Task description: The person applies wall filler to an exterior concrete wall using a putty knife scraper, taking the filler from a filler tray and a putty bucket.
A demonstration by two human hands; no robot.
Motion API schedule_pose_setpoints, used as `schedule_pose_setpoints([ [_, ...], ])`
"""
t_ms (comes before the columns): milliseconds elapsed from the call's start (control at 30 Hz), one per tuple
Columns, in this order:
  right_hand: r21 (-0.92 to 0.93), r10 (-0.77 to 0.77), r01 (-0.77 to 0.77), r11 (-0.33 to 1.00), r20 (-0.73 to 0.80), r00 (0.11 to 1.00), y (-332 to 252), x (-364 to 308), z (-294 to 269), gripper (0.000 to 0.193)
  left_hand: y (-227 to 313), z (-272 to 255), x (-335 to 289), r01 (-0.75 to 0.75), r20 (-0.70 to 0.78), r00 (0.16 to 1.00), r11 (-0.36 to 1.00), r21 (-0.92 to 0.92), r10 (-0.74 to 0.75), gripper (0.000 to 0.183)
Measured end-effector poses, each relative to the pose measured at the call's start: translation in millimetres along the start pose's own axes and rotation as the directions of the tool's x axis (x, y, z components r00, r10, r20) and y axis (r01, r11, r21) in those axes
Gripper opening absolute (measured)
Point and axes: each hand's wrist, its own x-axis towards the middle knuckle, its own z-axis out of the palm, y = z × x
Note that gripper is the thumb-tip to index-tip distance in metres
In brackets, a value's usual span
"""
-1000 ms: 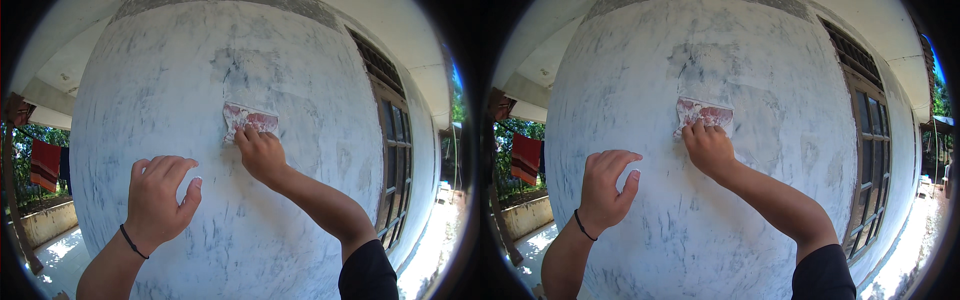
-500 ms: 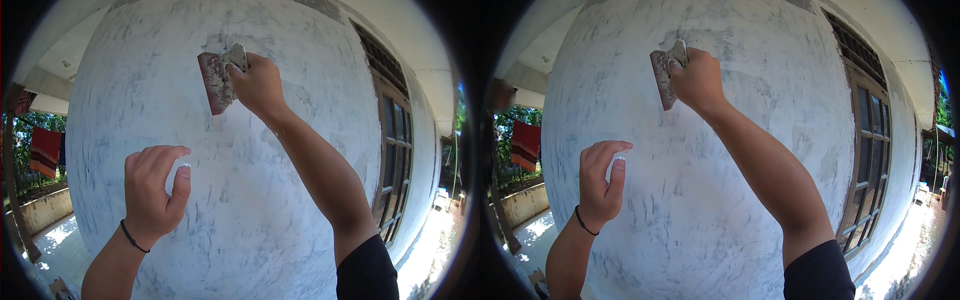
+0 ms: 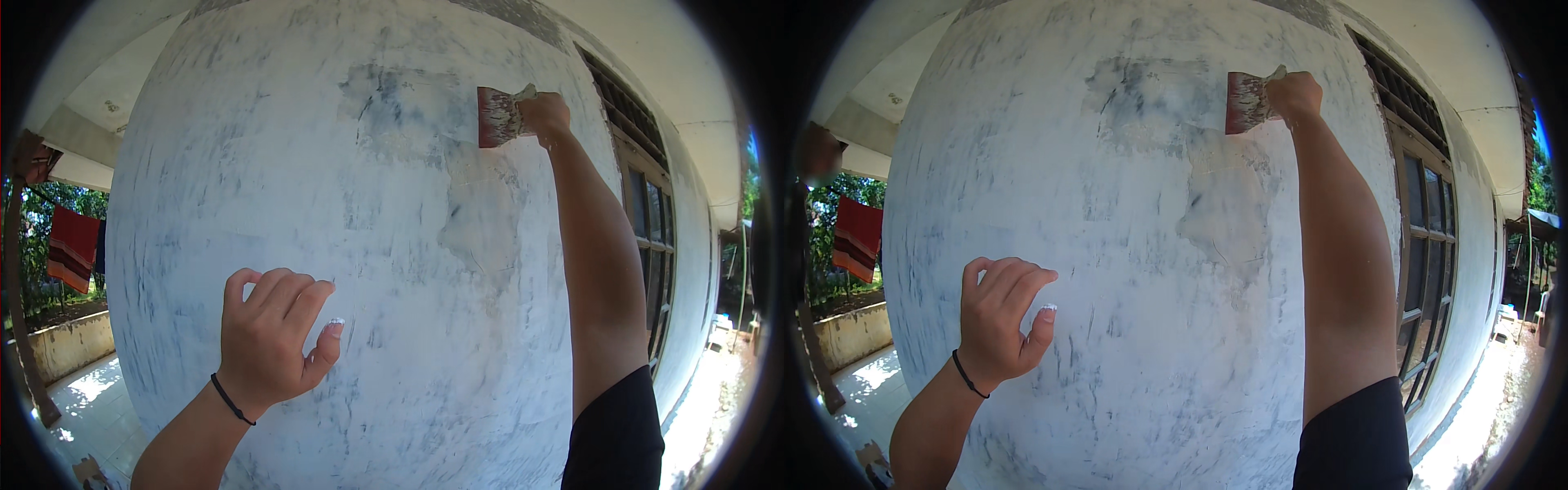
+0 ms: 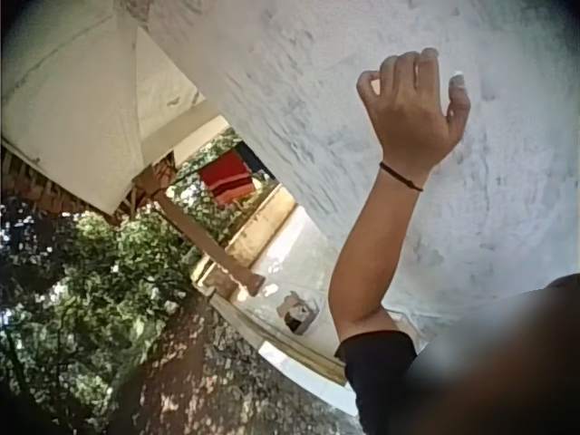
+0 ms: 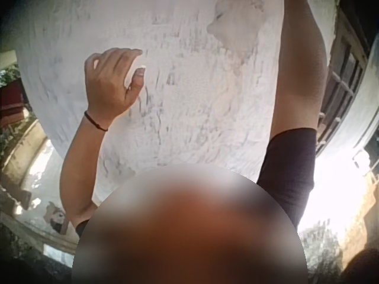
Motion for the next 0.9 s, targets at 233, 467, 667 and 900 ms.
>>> schedule_pose_setpoints([
  [233,-0.185,-0.148,0.120,0.975,-0.143,0.979,-42.4,0.1,2.1,0.025,-27.4,-10.0,-14.2,0.063,0.042,0.997,0.996,-0.068,-0.060,0.023],
  [467,-0.108,-0.319,0.326,0.939,0.074,0.945,-190.8,-102.5,74.4,0.018,-33.8,-31.8,-32.0,-0.008,0.081,0.997,1.000,0.008,0.008,0.024],
  [667,0.268,-0.487,0.436,0.859,0.166,0.857,-288.7,-173.1,87.2,0.014,-23.1,-41.7,-29.2,0.009,0.072,0.997,1.000,-0.020,-0.007,0.030],
  [900,0.714,-0.281,0.054,0.698,0.204,0.938,-234.4,-160.4,53.5,0.011,30.5,-40.2,-0.1,0.046,0.120,0.992,0.996,-0.076,-0.036,0.030],
])
